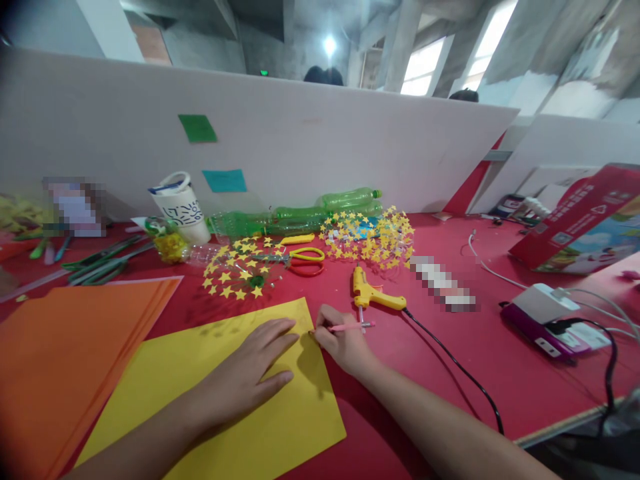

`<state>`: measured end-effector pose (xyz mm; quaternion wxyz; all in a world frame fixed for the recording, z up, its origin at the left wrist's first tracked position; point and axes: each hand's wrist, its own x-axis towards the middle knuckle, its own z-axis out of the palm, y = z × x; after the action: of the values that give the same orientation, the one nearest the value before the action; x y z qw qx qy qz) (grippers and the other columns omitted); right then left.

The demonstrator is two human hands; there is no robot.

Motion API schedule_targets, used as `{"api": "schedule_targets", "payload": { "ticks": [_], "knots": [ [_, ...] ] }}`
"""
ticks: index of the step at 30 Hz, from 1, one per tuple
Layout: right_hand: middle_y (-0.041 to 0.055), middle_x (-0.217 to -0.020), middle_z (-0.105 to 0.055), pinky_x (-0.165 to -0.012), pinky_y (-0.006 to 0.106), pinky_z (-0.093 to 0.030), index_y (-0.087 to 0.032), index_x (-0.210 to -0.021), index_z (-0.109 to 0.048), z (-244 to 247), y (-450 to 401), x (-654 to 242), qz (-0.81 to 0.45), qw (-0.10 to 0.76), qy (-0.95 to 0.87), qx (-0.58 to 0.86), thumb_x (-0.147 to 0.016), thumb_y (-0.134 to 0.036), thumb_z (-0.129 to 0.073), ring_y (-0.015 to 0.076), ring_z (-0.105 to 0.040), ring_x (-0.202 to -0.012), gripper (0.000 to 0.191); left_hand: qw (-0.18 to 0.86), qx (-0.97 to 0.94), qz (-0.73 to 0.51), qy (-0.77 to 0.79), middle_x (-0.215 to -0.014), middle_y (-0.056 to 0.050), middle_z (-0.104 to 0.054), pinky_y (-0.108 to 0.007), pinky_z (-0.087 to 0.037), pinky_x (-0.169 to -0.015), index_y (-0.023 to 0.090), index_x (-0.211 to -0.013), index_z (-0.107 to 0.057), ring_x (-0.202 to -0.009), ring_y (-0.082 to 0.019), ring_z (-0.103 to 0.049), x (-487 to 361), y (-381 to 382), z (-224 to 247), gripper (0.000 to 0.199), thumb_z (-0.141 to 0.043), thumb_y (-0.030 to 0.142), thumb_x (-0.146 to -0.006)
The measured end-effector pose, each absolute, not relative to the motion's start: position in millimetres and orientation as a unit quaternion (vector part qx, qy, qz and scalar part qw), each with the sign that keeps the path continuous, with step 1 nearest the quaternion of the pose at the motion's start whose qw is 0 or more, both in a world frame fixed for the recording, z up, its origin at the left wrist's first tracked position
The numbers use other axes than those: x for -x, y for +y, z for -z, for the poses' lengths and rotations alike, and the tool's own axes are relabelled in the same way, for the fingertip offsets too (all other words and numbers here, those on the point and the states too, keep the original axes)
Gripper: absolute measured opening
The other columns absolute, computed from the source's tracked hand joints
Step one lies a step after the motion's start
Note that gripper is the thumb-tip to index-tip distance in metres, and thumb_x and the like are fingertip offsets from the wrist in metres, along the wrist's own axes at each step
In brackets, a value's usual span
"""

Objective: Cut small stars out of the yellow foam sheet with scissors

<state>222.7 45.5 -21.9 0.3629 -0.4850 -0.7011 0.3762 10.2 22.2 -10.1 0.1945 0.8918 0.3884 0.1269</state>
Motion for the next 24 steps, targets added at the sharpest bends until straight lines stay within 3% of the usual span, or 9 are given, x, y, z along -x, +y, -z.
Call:
{"api": "schedule_targets", "payload": {
  "ticks": [24],
  "knots": [
    [-0.0042,-0.056,-0.046,-0.045,0.018,-0.026,-0.016,-0.065,-0.044,18.8,43.1,-222.1,-0.362,0.333,-0.749,0.444,-0.073,-0.011,-0.046,0.0074,-0.038,-0.05,0.009,0.197,-0.889,-0.145,0.386,-0.138,-0.006,-0.03,-0.043,-0.022,-0.103,0.025,-0.127,-0.036,-0.127,-0.024,-0.022,-10.6,22.5,13.2,0.049,-0.04,0.045,-0.083]
  ]
}}
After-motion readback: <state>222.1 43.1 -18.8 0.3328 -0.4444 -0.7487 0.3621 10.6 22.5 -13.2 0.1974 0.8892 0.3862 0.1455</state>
